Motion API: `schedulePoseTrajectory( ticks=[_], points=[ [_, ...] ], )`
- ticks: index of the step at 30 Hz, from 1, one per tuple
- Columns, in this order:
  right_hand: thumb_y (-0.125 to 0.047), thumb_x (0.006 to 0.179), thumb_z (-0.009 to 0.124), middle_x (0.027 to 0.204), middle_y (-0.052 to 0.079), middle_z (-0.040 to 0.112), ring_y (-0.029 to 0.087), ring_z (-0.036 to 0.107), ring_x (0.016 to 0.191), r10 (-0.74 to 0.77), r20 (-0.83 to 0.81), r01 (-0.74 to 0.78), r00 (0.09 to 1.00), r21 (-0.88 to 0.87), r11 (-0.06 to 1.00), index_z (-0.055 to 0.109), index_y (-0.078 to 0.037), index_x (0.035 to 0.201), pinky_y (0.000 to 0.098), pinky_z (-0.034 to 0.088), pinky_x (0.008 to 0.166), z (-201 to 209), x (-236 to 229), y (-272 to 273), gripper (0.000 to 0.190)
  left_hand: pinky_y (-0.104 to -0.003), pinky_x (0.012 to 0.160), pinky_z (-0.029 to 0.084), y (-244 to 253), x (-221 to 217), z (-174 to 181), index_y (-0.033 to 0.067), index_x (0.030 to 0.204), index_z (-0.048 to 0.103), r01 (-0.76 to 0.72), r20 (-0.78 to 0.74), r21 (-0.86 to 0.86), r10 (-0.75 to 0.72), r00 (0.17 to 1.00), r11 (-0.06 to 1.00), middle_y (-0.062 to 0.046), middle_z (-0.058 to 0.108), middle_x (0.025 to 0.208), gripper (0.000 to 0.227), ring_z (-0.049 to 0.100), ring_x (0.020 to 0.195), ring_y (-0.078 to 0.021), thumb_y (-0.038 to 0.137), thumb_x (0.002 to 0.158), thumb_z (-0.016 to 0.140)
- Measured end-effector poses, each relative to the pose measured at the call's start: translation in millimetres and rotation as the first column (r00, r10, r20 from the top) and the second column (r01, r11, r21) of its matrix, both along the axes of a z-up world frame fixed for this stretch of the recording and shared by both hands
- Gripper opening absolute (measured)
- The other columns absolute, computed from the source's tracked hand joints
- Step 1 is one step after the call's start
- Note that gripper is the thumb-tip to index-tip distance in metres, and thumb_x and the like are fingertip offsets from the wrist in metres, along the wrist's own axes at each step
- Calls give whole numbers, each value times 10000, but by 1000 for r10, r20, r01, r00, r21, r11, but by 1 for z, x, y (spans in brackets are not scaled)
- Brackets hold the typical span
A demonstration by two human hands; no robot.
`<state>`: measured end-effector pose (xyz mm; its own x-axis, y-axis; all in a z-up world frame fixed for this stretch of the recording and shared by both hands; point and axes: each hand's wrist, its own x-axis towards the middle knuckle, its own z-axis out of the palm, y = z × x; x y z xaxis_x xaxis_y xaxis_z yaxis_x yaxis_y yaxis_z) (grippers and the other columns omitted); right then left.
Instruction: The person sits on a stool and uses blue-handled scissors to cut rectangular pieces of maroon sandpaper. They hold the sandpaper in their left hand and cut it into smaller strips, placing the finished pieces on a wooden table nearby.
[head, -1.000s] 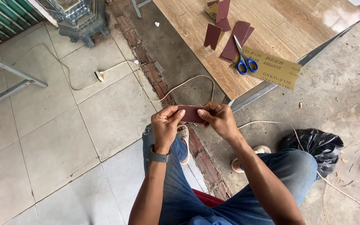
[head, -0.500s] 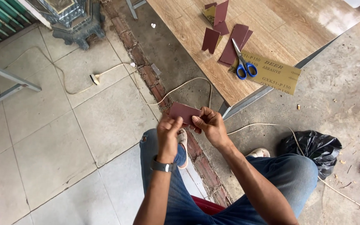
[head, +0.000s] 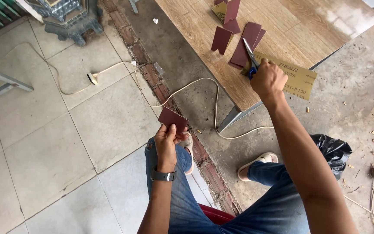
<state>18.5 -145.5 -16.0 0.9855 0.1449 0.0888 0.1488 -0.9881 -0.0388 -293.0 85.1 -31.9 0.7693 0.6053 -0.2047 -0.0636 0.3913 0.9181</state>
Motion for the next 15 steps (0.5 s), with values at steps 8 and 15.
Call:
schedulePoseTrajectory(
  ticks=[8,15],
  points=[
    [-197,812,747,1055,186,695,369,731,924,-64,-141,83,988,139,987,612,-124,1347,524,599,758,-11,26,-4,557,-312,642,651,10,-11,11,44,1092,668,-6,28,-44,7,1000,999,-230,770,873,165,775,689,-229,171,1013,598],
    [70,786,305,958,115,596,72,373,546,655,-120,394,746,873,-289,435,-50,1476,175,321,516,56,-80,-37,712,-352,624,660,-1,-8,17,58,1110,675,-11,30,-101,14,999,995,-238,769,885,156,775,664,-257,162,1005,626]
  ],
)
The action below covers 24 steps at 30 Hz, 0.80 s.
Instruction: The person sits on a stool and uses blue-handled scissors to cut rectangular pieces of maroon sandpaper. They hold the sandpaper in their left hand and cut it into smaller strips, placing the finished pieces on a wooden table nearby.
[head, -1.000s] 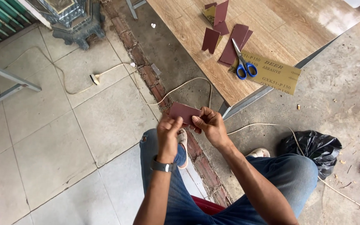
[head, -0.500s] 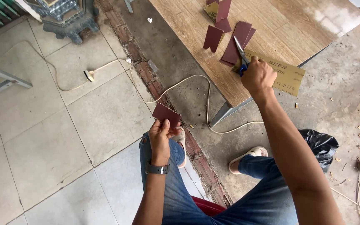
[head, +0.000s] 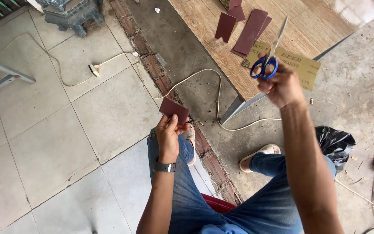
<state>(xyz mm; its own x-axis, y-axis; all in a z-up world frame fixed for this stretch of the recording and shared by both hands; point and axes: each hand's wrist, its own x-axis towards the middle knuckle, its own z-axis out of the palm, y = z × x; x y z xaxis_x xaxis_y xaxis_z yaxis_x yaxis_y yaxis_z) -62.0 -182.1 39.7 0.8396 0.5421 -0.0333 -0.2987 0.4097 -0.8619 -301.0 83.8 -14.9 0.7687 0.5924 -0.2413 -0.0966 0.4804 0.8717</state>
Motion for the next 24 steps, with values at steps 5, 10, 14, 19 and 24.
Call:
schedulePoseTrajectory(
  ticks=[5,10,14,19,24],
  points=[
    [-306,850,619,853,161,611,123,552,546,233,-3,-208,972,442,872,453,-66,1458,207,396,495,-20,-93,30,674,-370,605,668,-24,15,15,37,1079,698,-24,15,46,23,1000,999,-198,763,885,163,760,665,-261,148,959,697],
    [-923,560,629,984,180,611,233,640,846,361,-51,-321,931,356,878,486,-91,1411,258,404,575,-39,-152,43,1198,-359,586,671,-32,21,35,39,983,723,-39,23,105,37,999,994,-151,746,818,126,733,646,-220,158,943,721],
    [-498,758,769,987,240,693,235,646,899,239,180,-264,954,133,955,546,79,1340,315,434,780,-23,-175,47,850,-368,601,677,-34,18,50,42,953,732,-44,36,114,40,999,993,-143,747,804,123,741,657,-217,164,935,736],
    [-244,750,840,978,264,721,330,737,906,214,147,-238,966,165,957,553,65,1329,393,557,810,-14,-204,60,717,-358,649,676,-33,15,64,46,969,721,-37,52,75,33,998,997,-138,759,836,119,762,694,-228,162,943,718],
    [-521,753,806,829,138,642,204,650,769,165,257,-149,952,-80,986,631,32,1260,310,496,691,-42,-209,77,771,-372,608,674,-29,22,40,1,990,723,-43,56,127,36,998,991,-183,749,834,128,764,677,-263,124,956,709]
  ],
)
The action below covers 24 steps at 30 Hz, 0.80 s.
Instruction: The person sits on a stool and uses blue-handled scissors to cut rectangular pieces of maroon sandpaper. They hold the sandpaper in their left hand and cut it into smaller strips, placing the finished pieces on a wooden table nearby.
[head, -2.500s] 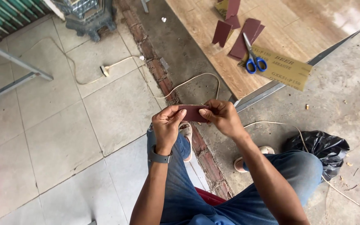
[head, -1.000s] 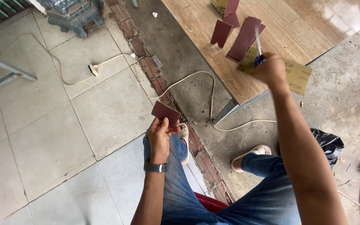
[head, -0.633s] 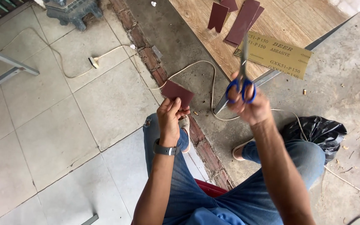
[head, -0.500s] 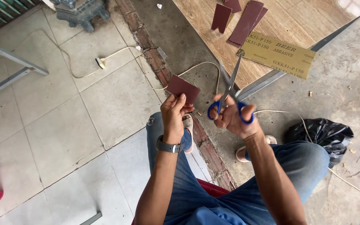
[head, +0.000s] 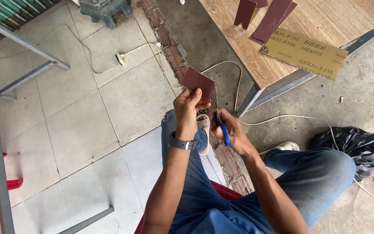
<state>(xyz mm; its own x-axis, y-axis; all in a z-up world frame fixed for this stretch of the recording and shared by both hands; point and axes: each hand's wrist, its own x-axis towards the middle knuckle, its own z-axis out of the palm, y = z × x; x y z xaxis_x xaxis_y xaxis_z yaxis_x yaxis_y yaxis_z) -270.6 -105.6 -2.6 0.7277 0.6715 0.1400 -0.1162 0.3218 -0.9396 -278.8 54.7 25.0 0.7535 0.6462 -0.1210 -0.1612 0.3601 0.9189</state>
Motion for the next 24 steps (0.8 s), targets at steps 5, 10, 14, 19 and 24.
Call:
schedulePoseTrajectory(
  ticks=[5,10,14,19,24],
  points=[
    [-437,847,756,853,110,639,184,631,807,-36,63,41,997,-88,995,634,-21,1284,308,501,749,12,10,6,615,-333,643,664,-4,-2,13,14,987,732,28,-51,179,-19,999,984,-147,750,828,118,762,719,-218,127,961,706],
    [-468,864,700,893,97,648,163,628,848,-22,-15,20,1000,-89,996,629,-31,1281,279,485,761,26,8,7,608,-334,622,657,1,-3,21,6,951,749,54,-102,317,-22,995,947,-177,745,812,134,752,734,-220,131,968,703],
    [-419,882,710,815,82,613,150,567,765,-38,1,38,999,-107,994,649,-17,1254,262,441,701,26,8,10,551,-351,601,648,20,5,-10,31,923,762,68,-143,475,1,990,877,-167,750,798,126,753,740,-221,131,970,702],
    [-323,910,712,799,55,607,119,549,763,-74,-13,72,997,-102,992,669,-21,1224,221,431,703,55,6,15,438,-369,665,620,21,5,-7,37,911,767,63,-166,561,37,985,825,-176,760,825,124,729,833,-216,119,967,694],
    [-286,899,756,771,63,630,101,559,730,-85,-45,80,995,-109,991,699,-39,1217,204,451,672,52,6,21,406,-351,682,601,24,8,-4,38,889,767,57,-172,573,52,984,817,-184,756,809,130,719,831,-199,113,963,691]
  ],
)
